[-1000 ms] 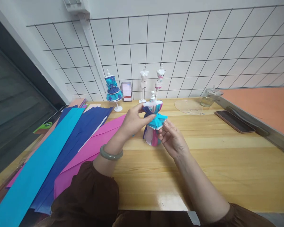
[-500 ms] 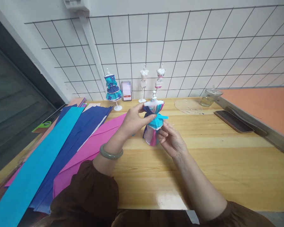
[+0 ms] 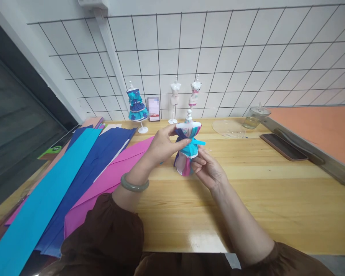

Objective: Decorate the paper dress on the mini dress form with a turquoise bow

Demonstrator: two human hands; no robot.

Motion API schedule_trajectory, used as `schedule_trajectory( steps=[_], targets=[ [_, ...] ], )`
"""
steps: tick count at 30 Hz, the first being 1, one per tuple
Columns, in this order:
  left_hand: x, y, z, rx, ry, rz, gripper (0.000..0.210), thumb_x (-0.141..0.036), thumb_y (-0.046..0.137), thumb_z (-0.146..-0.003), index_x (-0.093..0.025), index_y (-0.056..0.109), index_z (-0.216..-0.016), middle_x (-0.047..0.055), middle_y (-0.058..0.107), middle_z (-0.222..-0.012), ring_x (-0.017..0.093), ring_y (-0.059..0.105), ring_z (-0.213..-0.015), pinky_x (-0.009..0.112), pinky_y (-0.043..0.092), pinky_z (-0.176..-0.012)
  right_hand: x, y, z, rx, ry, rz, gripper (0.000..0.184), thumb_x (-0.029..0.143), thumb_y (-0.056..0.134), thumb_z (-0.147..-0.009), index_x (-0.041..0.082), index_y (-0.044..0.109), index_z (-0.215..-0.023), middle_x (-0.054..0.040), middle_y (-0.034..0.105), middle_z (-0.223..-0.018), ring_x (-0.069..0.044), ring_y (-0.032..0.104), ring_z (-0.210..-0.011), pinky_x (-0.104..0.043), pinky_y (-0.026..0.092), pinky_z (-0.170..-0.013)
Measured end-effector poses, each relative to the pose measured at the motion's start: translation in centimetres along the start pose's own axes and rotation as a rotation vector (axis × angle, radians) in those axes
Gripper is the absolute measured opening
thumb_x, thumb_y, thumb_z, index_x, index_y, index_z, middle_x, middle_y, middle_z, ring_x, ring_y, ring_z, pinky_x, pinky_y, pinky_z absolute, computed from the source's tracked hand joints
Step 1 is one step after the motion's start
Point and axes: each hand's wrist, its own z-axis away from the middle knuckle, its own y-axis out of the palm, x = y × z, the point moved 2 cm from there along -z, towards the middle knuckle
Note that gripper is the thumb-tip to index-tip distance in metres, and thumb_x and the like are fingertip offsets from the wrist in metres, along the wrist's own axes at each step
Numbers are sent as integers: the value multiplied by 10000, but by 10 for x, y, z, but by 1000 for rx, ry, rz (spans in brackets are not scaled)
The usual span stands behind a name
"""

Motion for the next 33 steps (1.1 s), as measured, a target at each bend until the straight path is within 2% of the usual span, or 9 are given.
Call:
schedule_trajectory(
  steps=[5,8,12,15,17,29,33],
  targets=[
    [0,0,0,-15,-19,33,275,-240,693,-699,-158,640,-956,44,686,-941,160,620,-876,282,480,-805,-1,2,2,-79,-17,11,237,306,765,-658,203,573,-751,105,474,-570,-5,280,-374,-145,272,-356],
    [-1,1,0,-38,-24,31,274,-217,685,-706,-158,639,-970,48,687,-973,162,624,-897,280,482,-821,-2,6,7,-125,-131,102,280,380,741,-683,209,604,-858,80,551,-621,-9,313,-372,-166,261,-352],
    [0,2,0,-80,-23,5,257,-213,676,-711,-161,641,-960,49,692,-957,167,627,-892,284,484,-813,-5,11,13,-129,-284,298,530,314,764,-668,221,538,-1138,119,471,-480,-42,352,-375,-181,283,-393],
    [2,3,-1,-89,-16,17,266,-219,668,-715,-154,637,-971,54,690,-950,168,629,-887,286,486,-806,-6,11,15,-129,-308,368,738,266,766,-666,215,404,-1307,132,481,-482,-54,371,-399,-190,311,-428],
    [3,4,-1,-91,-16,14,275,-226,669,-713,-153,637,-977,56,690,-949,168,629,-886,285,488,-803,-7,10,15,-141,-304,392,801,261,764,-666,204,356,-1352,130,496,-501,-54,373,-406,-191,310,-432],
    [4,4,-1,-97,-19,18,299,-224,673,-708,-154,641,-997,42,696,-963,159,630,-898,279,479,-826,-13,6,13,-162,-329,436,811,314,735,-702,175,326,-1389,126,476,-476,-63,376,-413,-200,321,-449],
    [3,2,-1,-76,-14,27,303,-225,673,-711,-149,642,-1003,45,695,-963,161,627,-899,270,481,-803,-15,6,11,-128,-308,441,763,310,750,-674,195,393,-1339,114,512,-510,-63,393,-416,-204,324,-449]
  ],
)
